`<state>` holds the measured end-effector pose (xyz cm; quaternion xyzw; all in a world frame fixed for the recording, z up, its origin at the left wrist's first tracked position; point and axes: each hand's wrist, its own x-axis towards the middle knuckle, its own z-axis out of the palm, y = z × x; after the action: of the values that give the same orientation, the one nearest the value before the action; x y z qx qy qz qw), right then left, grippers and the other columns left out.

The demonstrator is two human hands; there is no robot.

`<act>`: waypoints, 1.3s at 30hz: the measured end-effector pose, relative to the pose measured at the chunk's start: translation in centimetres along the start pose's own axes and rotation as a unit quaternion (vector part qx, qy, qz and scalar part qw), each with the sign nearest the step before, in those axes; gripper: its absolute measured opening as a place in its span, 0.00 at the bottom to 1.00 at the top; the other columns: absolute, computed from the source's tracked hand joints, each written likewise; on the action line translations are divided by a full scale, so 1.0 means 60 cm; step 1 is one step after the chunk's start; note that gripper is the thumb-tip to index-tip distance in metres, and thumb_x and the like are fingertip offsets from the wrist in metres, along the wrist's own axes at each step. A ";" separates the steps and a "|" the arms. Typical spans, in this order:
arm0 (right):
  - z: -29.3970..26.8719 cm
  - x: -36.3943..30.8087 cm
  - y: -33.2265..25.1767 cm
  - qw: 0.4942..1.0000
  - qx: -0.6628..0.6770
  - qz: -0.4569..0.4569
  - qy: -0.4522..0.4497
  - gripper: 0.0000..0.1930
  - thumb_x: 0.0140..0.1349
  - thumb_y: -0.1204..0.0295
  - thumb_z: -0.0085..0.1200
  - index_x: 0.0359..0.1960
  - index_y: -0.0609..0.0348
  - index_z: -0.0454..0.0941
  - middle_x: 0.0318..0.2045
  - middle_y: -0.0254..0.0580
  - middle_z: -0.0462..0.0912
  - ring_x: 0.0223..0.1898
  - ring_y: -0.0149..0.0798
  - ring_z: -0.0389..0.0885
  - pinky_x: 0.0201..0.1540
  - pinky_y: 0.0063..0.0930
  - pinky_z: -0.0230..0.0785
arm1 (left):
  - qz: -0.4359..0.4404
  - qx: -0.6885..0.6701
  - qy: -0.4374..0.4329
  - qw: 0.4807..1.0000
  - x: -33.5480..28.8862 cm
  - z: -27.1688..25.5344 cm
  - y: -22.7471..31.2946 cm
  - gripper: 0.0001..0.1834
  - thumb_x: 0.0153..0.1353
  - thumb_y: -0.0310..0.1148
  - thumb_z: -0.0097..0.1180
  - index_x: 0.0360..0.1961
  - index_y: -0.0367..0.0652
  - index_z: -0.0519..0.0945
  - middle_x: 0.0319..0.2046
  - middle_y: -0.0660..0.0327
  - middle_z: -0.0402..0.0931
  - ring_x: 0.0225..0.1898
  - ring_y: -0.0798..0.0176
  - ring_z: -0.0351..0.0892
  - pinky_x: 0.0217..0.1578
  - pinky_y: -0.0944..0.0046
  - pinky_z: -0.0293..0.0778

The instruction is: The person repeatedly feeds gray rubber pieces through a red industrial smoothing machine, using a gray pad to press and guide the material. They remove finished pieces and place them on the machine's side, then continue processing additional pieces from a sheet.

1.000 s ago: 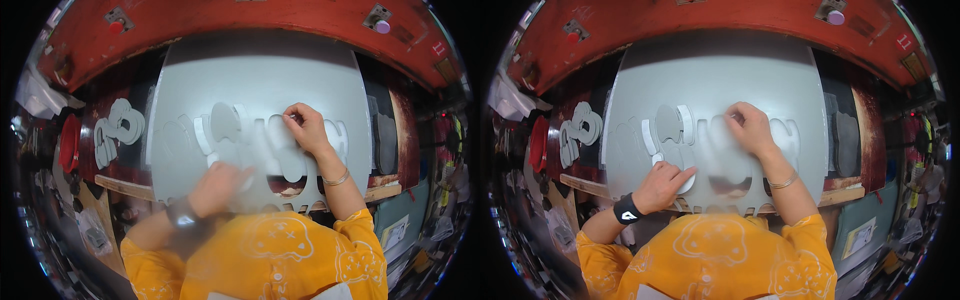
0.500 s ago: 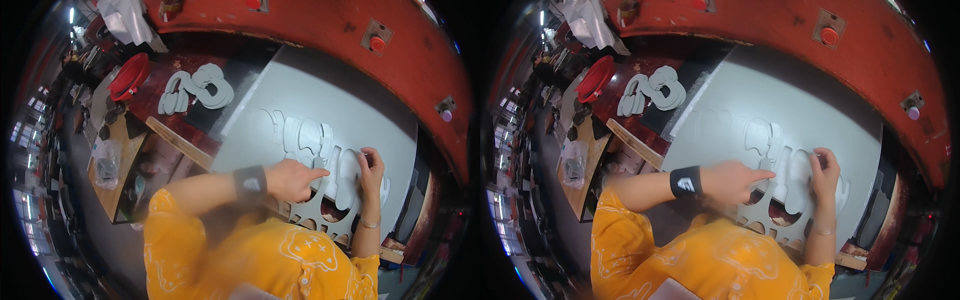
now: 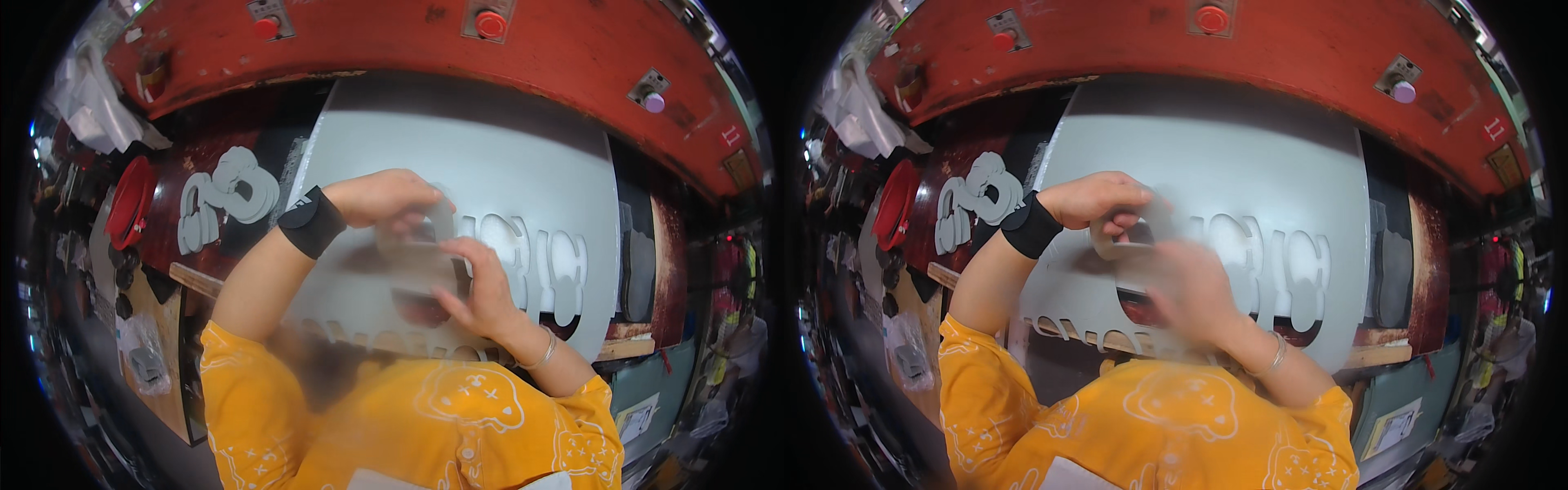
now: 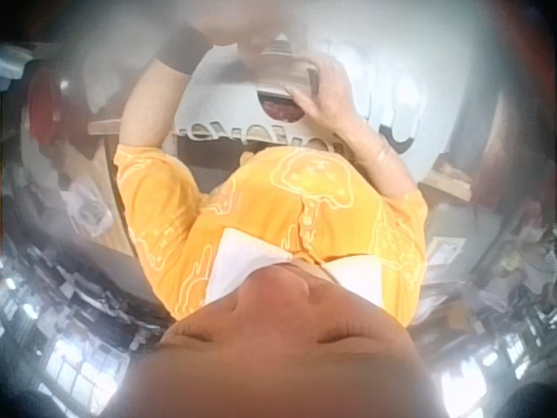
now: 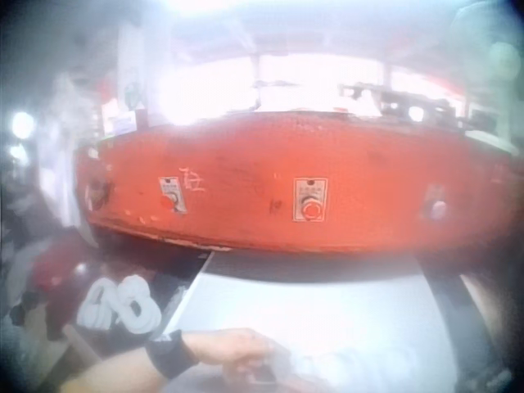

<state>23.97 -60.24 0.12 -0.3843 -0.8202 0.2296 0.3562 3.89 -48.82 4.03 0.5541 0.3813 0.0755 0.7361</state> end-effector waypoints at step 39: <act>0.108 -0.006 0.004 0.610 0.700 0.301 -0.215 0.13 0.58 0.67 0.57 0.42 0.61 0.75 0.36 0.32 0.77 0.26 0.26 0.70 0.30 0.19 0.63 | 0.224 0.500 0.316 0.775 -0.166 0.105 -0.237 0.32 0.54 0.44 0.61 0.60 0.48 0.69 0.32 0.58 0.76 0.34 0.53 0.74 0.41 0.56 0.67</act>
<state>19.35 -61.05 -4.35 -0.1828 -0.3005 0.9046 0.2408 -3.40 -64.26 -3.04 0.8588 0.4417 0.2076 0.1558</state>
